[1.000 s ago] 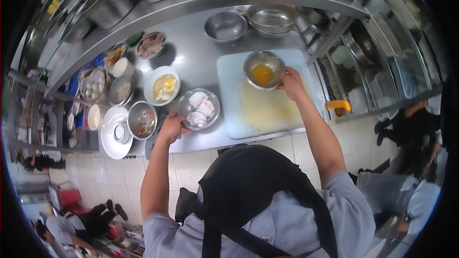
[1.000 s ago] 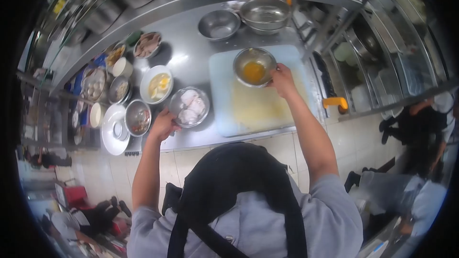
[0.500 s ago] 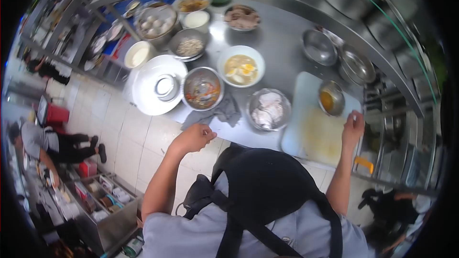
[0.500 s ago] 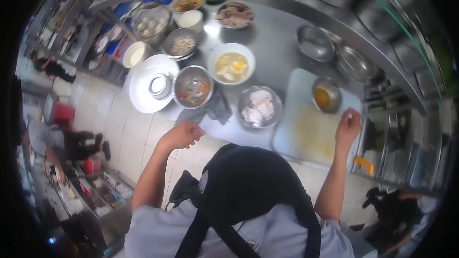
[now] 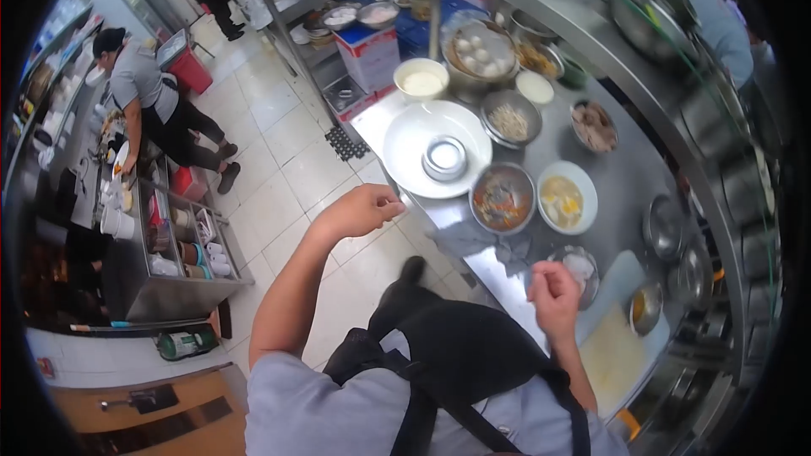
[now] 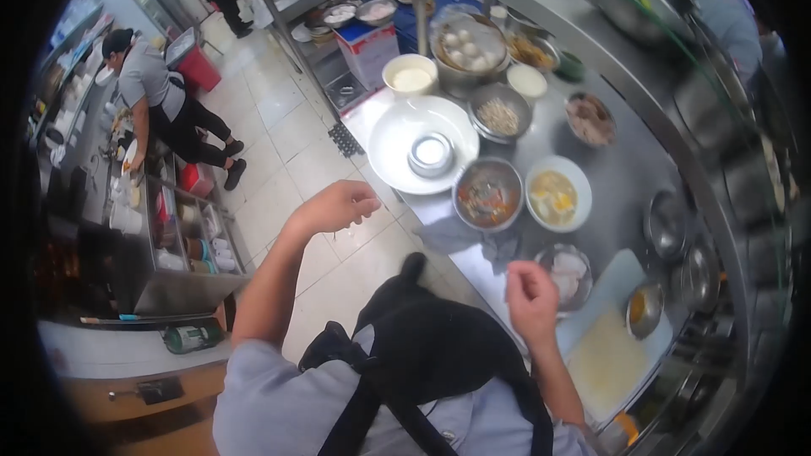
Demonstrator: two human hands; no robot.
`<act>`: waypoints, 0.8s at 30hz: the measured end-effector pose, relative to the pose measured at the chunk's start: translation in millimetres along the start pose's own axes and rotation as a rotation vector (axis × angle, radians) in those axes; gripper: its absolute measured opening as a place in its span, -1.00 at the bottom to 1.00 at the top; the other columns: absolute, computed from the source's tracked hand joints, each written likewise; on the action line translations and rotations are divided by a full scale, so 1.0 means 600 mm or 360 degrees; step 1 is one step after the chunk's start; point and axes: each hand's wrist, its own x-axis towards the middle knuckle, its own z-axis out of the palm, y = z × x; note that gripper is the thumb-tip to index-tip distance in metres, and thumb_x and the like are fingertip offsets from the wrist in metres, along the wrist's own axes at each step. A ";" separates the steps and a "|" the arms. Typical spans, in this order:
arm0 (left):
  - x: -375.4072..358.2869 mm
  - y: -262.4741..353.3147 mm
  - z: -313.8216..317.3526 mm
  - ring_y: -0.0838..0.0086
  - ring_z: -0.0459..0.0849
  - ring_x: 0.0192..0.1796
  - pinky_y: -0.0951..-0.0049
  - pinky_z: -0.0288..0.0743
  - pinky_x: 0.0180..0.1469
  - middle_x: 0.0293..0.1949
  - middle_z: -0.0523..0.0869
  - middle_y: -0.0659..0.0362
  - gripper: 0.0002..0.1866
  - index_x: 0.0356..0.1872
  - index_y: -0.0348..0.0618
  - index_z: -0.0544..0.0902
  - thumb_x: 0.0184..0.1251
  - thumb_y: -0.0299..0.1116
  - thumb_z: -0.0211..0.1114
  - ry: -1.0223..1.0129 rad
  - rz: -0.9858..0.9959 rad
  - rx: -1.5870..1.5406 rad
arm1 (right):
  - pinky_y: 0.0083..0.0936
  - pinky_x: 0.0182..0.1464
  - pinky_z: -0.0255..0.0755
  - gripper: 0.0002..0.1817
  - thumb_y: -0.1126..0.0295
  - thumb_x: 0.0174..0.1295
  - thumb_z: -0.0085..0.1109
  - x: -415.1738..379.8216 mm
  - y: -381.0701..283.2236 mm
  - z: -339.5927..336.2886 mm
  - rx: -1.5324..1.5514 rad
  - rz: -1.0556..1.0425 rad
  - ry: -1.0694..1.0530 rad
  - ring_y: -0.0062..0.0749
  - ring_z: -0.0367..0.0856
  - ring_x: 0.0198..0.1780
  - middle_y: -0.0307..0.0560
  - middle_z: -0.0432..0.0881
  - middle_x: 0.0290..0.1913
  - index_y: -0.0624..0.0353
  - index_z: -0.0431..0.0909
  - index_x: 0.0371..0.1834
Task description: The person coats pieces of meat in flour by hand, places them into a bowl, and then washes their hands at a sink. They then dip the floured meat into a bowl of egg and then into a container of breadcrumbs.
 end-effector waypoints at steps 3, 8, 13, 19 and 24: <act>0.022 -0.067 -0.085 0.51 0.65 -0.35 0.47 0.54 -0.35 -0.37 0.69 0.17 -0.72 -0.20 -0.25 0.67 0.40 -0.20 0.20 0.0158 -0.0005 0.0019 | -0.71 -0.41 0.38 -0.94 0.61 0.32 0.09 0.045 -0.030 0.080 -0.0108 -0.0062 -0.0313 -0.73 0.50 -0.46 -0.28 0.55 -0.45 0.27 0.55 -0.23; 0.096 -0.250 -0.181 0.52 0.64 -0.38 0.43 0.54 -0.31 -0.42 0.69 0.17 -0.72 -0.25 -0.22 0.66 0.40 -0.17 0.22 0.0288 0.0232 -0.0151 | -0.68 -0.25 0.46 -0.92 0.56 0.24 0.20 0.183 -0.121 0.259 -0.0514 -0.0250 -0.0668 -0.69 0.57 -0.32 -0.24 0.64 -0.36 0.30 0.61 -0.23; 0.086 -0.427 -0.226 0.49 0.66 -0.34 0.39 0.55 -0.25 -0.36 0.71 0.13 -0.71 -0.24 -0.24 0.66 0.39 -0.18 0.23 0.0005 0.0221 -0.0195 | -0.64 -0.31 0.45 -0.87 0.41 0.29 0.20 0.416 -0.206 0.491 -0.0870 -0.0569 -0.0906 -0.66 0.56 -0.38 -0.21 0.65 -0.38 0.27 0.62 -0.26; 0.075 -0.544 -0.448 0.48 0.67 -0.33 0.43 0.56 -0.28 -0.34 0.70 0.16 -0.76 -0.16 -0.23 0.65 0.39 -0.24 0.24 0.0325 -0.0306 -0.0647 | -0.62 -0.46 0.36 -0.82 0.32 0.33 0.17 0.745 -0.283 0.776 -0.0504 -0.0620 -0.0874 -0.67 0.48 -0.50 -0.32 0.56 -0.49 0.23 0.59 -0.26; 0.184 -0.574 -0.757 0.25 0.70 -0.27 0.30 0.56 -0.14 -0.28 0.72 0.00 -0.69 -0.03 -0.23 0.58 0.32 -0.26 0.26 0.1186 0.0044 0.0005 | -0.56 -0.38 0.39 -0.80 0.33 0.24 0.19 0.921 -0.294 1.038 -0.0500 -0.1010 -0.1029 -0.63 0.50 -0.43 -0.24 0.61 -0.47 0.26 0.61 -0.26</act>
